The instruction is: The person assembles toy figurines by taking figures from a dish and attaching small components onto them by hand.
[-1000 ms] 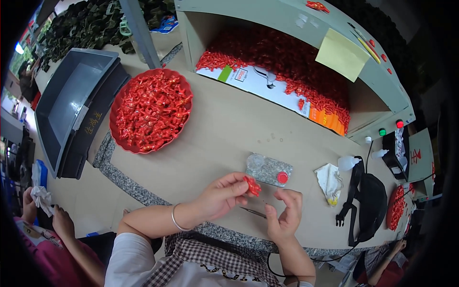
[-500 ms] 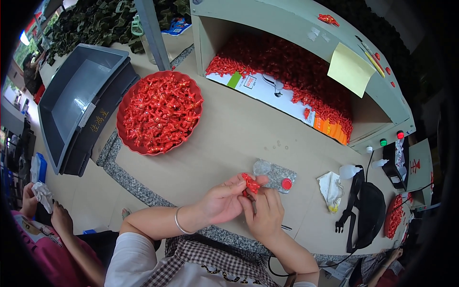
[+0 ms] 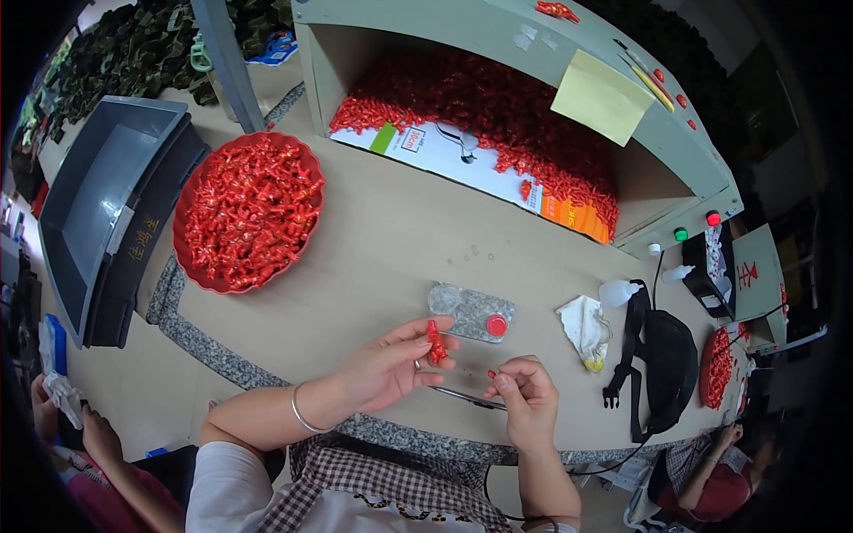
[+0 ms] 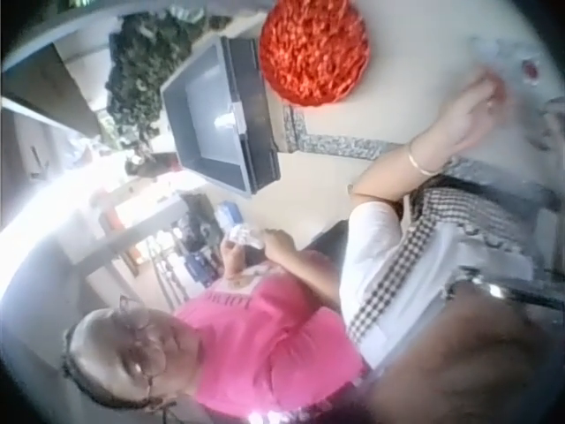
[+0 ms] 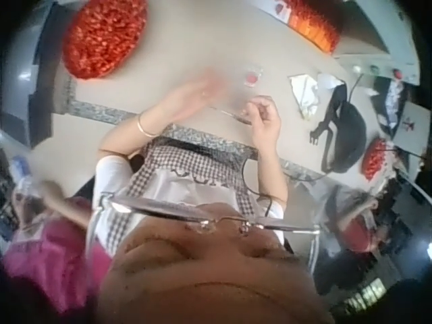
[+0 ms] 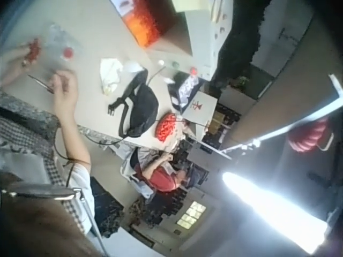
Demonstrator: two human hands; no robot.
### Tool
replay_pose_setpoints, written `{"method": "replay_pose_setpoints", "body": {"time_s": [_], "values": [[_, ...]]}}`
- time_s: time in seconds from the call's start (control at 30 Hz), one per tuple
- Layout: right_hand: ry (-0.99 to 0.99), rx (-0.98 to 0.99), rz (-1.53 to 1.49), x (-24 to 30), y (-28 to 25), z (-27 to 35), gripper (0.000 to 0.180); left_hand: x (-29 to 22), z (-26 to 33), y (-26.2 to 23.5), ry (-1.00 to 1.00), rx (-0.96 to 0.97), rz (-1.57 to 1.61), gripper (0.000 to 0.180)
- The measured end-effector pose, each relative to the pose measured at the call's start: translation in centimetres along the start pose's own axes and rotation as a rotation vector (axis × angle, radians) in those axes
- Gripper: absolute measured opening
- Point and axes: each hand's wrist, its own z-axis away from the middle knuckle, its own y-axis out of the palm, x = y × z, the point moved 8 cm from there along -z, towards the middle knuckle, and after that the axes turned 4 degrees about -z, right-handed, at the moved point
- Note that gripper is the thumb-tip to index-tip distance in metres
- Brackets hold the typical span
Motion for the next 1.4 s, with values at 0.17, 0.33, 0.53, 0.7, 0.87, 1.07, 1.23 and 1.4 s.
{"method": "replay_pose_setpoints", "body": {"time_s": [0.17,0.33,0.53,0.7,0.87,1.07,1.23,1.4], "values": [[0.035,0.020,-0.237,-0.9,-0.3,-0.1,0.011,1.5,-0.1,-1.1,-0.085,-0.040,-0.209,0.035],[0.069,0.124,-0.299,-1.0,0.6,-0.5,0.017,2.8,-0.4,-0.9,-0.144,-0.048,-0.295,0.033],[-0.086,0.169,-0.046,0.2,2.6,-0.3,0.018,2.8,-0.5,0.0,-0.034,-0.007,-0.550,0.023],[-0.334,0.170,0.549,3.1,3.2,-0.1,0.017,2.5,-0.1,0.1,0.015,0.024,-0.596,0.017],[-0.354,0.367,0.663,2.6,3.6,0.3,0.013,2.5,0.1,0.5,-0.041,0.039,-0.609,0.017],[-0.024,0.234,0.263,0.3,-3.0,-2.2,0.014,2.3,0.0,-0.3,-0.106,0.002,-0.670,0.027],[0.202,0.187,0.114,-1.5,-4.9,-5.1,0.022,2.6,0.1,-0.6,-0.257,-0.052,-0.738,0.031],[0.301,0.175,0.069,-2.6,-4.2,-7.2,0.020,2.6,-0.4,-0.2,-0.163,0.066,-0.669,0.038]]}}
